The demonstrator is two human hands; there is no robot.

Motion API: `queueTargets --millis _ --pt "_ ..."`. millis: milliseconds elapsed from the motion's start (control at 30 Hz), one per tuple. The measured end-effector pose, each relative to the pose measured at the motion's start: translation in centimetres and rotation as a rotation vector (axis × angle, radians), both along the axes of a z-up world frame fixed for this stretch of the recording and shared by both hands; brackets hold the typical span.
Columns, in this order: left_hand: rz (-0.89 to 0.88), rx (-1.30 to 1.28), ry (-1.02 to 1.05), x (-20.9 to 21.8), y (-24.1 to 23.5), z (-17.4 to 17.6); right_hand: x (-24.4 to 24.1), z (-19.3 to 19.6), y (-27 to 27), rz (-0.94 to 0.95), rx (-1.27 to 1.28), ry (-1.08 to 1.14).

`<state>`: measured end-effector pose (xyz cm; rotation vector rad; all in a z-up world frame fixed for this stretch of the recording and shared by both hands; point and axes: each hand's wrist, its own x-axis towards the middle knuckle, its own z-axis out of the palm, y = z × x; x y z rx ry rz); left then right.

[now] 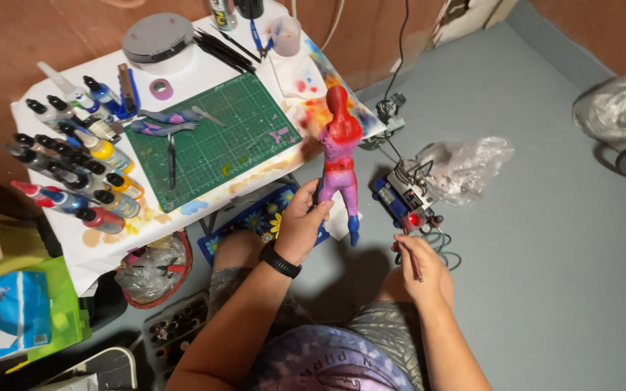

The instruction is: Using an airbrush to apply red paint to a 3D-printed superhero figurine at a workbench.

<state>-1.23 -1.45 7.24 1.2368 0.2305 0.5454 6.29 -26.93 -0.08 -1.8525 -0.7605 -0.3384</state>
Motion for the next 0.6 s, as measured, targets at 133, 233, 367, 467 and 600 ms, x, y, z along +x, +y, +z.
queueTargets --millis 133,233,367,467,600 --pt "-0.089 -0.103 -0.119 0.3 0.8 -0.8 -0.2 -2.7 0.4 0.002 0.015 0.006" --pt "-0.162 -0.124 -0.199 0.4 1.1 -1.3 -0.2 -4.4 0.6 -0.007 0.032 0.019" --pt "-0.245 -0.181 -0.238 0.9 1.8 -3.7 0.0 -5.7 0.6 -0.016 0.039 0.017" --pt "-0.331 -0.314 -0.293 0.2 1.3 -0.5 0.1 -5.9 0.6 -0.010 0.038 0.009" --pt "-0.488 -0.578 -0.402 0.0 1.6 1.4 0.1 -6.3 0.9 -0.014 0.047 0.012"
